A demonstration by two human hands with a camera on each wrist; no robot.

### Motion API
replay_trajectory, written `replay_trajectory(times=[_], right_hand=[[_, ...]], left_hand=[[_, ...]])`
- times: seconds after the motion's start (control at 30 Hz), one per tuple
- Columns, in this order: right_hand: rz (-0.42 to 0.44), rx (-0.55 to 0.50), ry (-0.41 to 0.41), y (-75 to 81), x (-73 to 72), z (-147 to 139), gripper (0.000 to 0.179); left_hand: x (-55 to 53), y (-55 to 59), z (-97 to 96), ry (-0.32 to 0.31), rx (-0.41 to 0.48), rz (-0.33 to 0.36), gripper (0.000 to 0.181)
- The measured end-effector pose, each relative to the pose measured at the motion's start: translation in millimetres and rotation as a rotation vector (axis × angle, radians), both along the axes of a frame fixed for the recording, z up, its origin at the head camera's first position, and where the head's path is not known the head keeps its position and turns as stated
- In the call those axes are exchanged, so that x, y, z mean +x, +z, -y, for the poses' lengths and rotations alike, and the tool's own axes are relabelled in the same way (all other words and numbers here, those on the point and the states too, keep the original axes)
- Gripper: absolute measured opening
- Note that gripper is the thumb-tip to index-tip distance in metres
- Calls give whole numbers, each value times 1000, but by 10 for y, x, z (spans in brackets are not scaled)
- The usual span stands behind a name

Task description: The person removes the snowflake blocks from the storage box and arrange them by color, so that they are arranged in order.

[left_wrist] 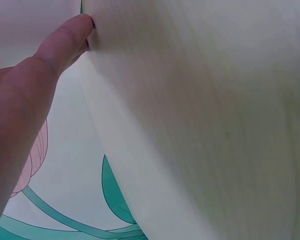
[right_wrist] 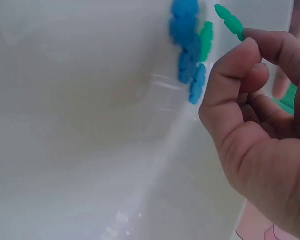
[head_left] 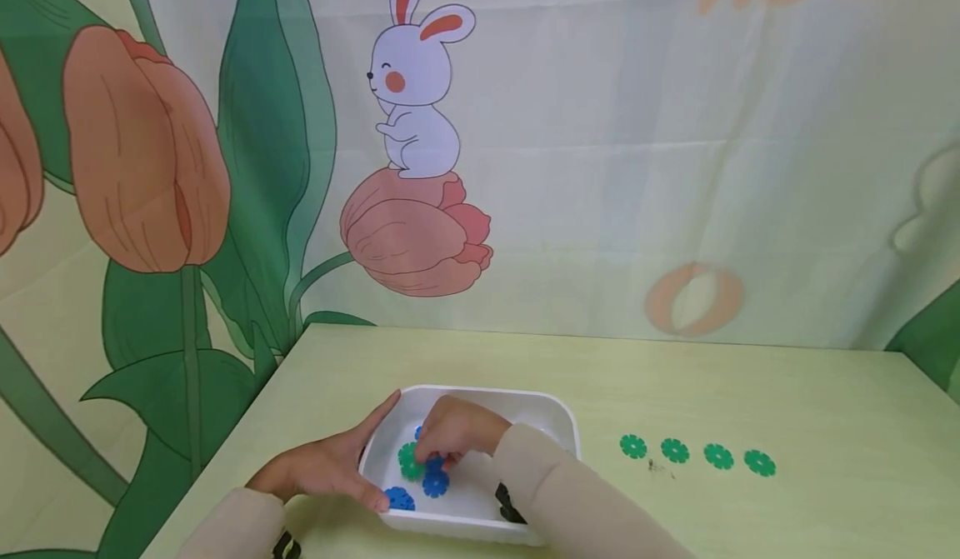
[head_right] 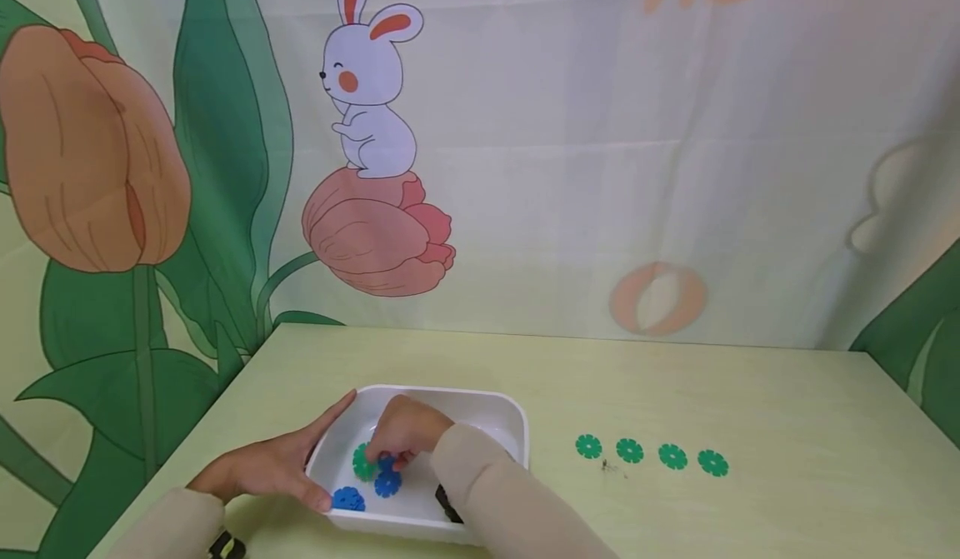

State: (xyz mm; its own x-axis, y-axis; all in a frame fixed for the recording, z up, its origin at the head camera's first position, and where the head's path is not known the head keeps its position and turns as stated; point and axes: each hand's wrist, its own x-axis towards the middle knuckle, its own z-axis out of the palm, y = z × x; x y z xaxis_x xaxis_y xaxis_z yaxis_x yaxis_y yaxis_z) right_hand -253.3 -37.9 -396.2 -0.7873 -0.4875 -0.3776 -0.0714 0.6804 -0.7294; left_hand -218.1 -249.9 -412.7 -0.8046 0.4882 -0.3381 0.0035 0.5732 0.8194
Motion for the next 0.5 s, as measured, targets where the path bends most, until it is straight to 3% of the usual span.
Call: replay_trajectory(times=[0.5], right_hand=[[-37, -93, -16, 340, -30, -314, 5]], left_hand=[[11, 8, -21, -10, 7, -8, 128]])
